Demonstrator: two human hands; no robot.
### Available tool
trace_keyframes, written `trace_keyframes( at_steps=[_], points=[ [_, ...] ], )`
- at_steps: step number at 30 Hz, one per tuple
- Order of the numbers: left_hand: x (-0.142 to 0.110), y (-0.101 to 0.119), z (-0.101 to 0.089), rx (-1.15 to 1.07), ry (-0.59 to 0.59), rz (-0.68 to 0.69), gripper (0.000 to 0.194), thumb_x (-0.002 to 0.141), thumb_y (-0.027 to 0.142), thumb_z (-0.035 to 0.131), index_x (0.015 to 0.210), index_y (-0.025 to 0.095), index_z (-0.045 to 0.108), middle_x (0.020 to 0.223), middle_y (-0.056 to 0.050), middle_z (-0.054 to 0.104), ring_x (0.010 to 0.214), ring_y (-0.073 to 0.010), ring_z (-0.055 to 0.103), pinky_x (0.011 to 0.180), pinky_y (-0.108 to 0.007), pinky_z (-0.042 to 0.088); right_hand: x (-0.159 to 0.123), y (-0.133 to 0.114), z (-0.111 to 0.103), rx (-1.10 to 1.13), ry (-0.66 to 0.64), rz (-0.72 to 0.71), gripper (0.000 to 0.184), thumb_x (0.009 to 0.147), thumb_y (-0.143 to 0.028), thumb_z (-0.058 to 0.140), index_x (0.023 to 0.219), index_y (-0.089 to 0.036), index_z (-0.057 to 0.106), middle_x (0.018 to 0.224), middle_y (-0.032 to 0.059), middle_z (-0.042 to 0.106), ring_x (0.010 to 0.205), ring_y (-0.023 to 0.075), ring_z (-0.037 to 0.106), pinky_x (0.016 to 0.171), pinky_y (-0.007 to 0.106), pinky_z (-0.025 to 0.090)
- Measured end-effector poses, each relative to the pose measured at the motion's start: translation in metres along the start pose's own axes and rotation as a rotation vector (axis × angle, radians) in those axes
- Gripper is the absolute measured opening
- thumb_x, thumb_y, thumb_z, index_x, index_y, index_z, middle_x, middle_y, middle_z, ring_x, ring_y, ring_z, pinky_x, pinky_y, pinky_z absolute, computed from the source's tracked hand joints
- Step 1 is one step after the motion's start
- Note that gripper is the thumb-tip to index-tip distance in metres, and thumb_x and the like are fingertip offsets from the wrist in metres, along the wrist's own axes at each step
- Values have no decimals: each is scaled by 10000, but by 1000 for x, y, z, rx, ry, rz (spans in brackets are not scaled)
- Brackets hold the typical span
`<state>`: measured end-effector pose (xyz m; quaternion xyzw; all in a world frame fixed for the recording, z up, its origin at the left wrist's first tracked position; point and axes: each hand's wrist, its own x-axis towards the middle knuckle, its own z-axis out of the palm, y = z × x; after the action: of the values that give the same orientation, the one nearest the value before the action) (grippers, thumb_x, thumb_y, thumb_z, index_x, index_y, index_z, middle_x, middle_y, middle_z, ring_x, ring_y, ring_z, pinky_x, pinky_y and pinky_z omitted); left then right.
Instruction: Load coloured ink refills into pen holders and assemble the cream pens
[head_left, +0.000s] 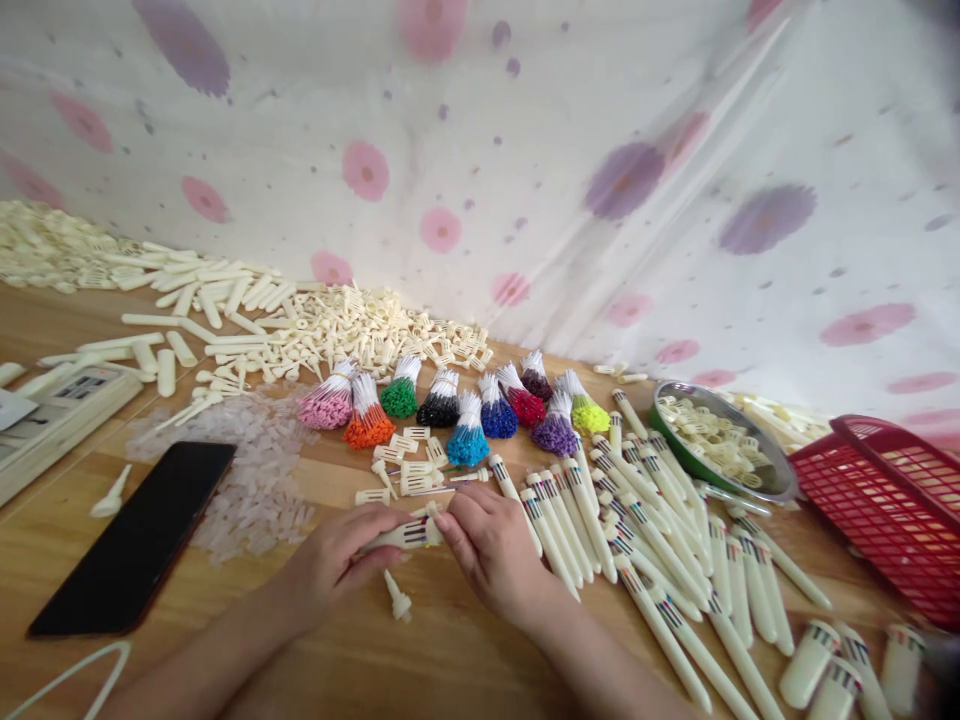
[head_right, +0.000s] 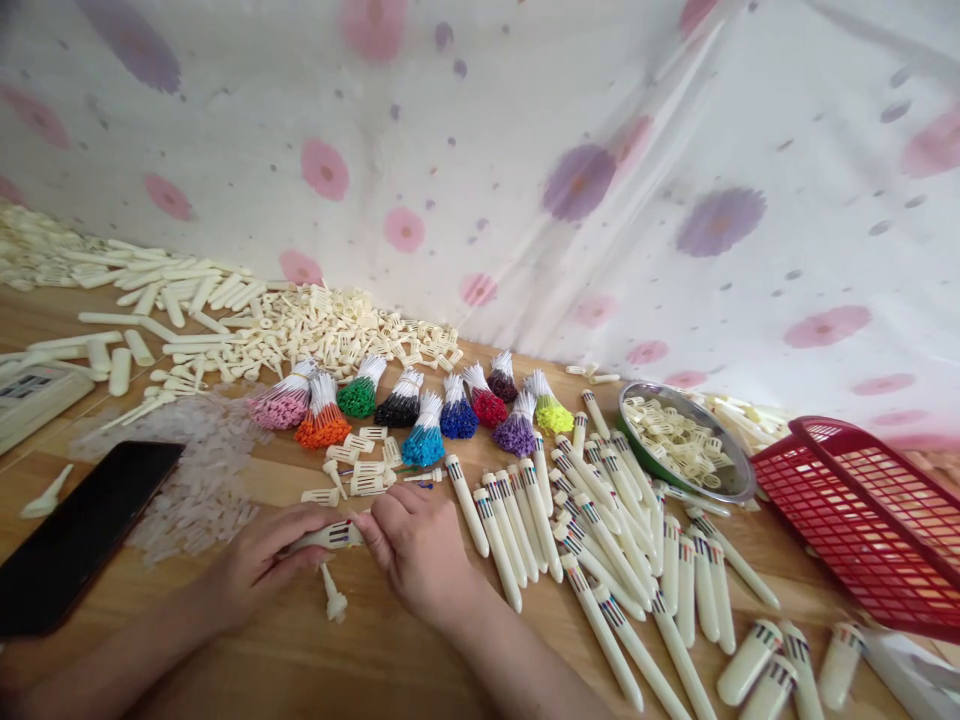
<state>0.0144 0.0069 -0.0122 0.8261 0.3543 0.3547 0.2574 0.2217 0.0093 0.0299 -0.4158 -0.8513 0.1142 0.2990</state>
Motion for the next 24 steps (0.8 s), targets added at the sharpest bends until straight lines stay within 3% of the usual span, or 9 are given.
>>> trace_keyframes(
  at_steps=[8,13,16,20,24],
  points=[
    [0,12,15,227,153,-12,145,839,192,525,972,190,583,850,-59,706,776,-173,662,700,-246,511,1,-3,30,374,-19,473,424,938,-408,243,573,-202,308,517,-25,384,471,97,344,466,226,252],
    [1,17,17,270,166,-86,191,842,183,499,994,193,614,914,-88,706,858,-206,653,769,-302,496,6,-2,32,431,-31,518,420,928,-426,229,588,-201,327,522,-28,369,478,101,339,469,231,257],
    [4,21,18,-30,125,-314,150,830,287,518,888,195,621,781,-51,679,700,-173,630,620,-261,499,8,4,23,400,-47,400,389,938,-395,238,613,-202,327,557,-27,381,511,103,360,491,226,285],
    [10,29,25,-728,-83,-729,413,792,555,475,793,162,604,613,16,583,360,-46,391,348,-172,313,8,19,12,404,-125,184,360,943,-377,268,638,-200,339,609,-25,384,565,105,394,541,218,337],
    [15,33,25,-1140,-195,-980,524,705,633,530,819,131,628,563,22,577,317,-12,298,317,-154,194,3,33,10,462,-146,192,348,941,-372,286,646,-199,351,623,-28,381,577,105,394,554,217,349]
  ],
)
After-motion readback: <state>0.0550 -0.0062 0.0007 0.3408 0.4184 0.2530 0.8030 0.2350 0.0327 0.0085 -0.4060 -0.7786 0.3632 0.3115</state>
